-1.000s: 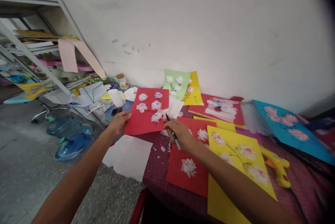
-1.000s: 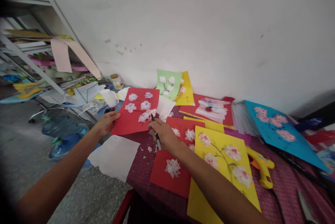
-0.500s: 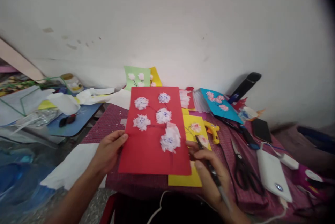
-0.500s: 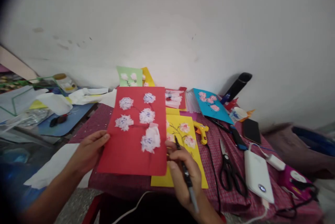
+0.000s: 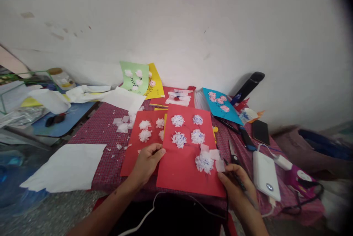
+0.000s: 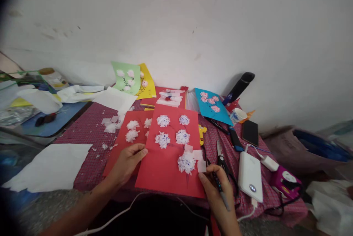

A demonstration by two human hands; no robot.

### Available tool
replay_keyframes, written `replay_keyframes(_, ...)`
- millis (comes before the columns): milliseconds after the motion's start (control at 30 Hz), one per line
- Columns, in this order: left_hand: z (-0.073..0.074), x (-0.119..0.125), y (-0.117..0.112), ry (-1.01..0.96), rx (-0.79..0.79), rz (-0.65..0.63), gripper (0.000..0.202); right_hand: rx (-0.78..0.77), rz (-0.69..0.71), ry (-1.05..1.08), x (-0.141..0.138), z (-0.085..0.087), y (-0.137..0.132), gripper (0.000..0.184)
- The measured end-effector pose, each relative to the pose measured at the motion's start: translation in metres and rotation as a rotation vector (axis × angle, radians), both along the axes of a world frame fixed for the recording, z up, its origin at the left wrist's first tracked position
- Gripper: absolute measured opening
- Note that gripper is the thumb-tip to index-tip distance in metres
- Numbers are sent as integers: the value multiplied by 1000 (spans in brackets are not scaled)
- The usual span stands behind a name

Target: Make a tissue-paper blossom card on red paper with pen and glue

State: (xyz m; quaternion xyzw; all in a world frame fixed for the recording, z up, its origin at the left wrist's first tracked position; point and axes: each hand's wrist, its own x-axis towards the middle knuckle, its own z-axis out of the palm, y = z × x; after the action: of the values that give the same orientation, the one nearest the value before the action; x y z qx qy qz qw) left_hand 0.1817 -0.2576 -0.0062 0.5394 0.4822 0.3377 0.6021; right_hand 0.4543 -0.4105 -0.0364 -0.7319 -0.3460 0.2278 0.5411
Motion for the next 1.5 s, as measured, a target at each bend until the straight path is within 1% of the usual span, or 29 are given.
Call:
replay_keyframes(100,-1,10,-4,76,50,-19,25,-36,32,-110,11,1,-1,28)
replay_keyframes(167,-2,15,-5,93,48,-33,25,-46,53,-166,17,3,0,25)
replay_keyframes(300,-6,19,-7,63,2,-51,26,-60,104,-197,23,6,0,22)
replay_keyframes(400,-9,19,-7,49,-3,-51,25,-74,123,-227,24,6,-2,21)
replay_keyframes(600,-7,26,-7,76,56,-107,22,-83,121,-362,29,-1,-1,22)
replay_keyframes(700,-11,32,-5,82,115,-148,20,-107,112,-434,28,-2,3,23)
replay_keyframes(767,-17,34,-5,82,146,-149,23,-132,125,-473,27,-2,5,22)
replay_keyframes(867,-25,31,-8,114,155,-134,38,-169,155,-518,26,-4,5,20)
replay_keyframes(1000,-28,24,-15,116,147,-159,53,-211,169,-599,30,-6,2,19)
replay_keyframes(1067,-27,22,-17,123,155,-153,55,-246,187,-637,33,-4,2,20)
replay_keyframes(1167,-26,23,-16,150,177,-129,49,-294,188,-655,39,0,6,20)
replay_keyframes(1267,-26,25,-13,172,197,-130,42,-271,177,-641,47,0,14,17)
replay_keyframes(1433,-26,21,-8,244,255,-154,40,-136,116,-573,56,-2,28,15)
replay_keyframes(1500,-26,18,-8,297,308,-166,39,-109,125,-534,58,-1,34,15)
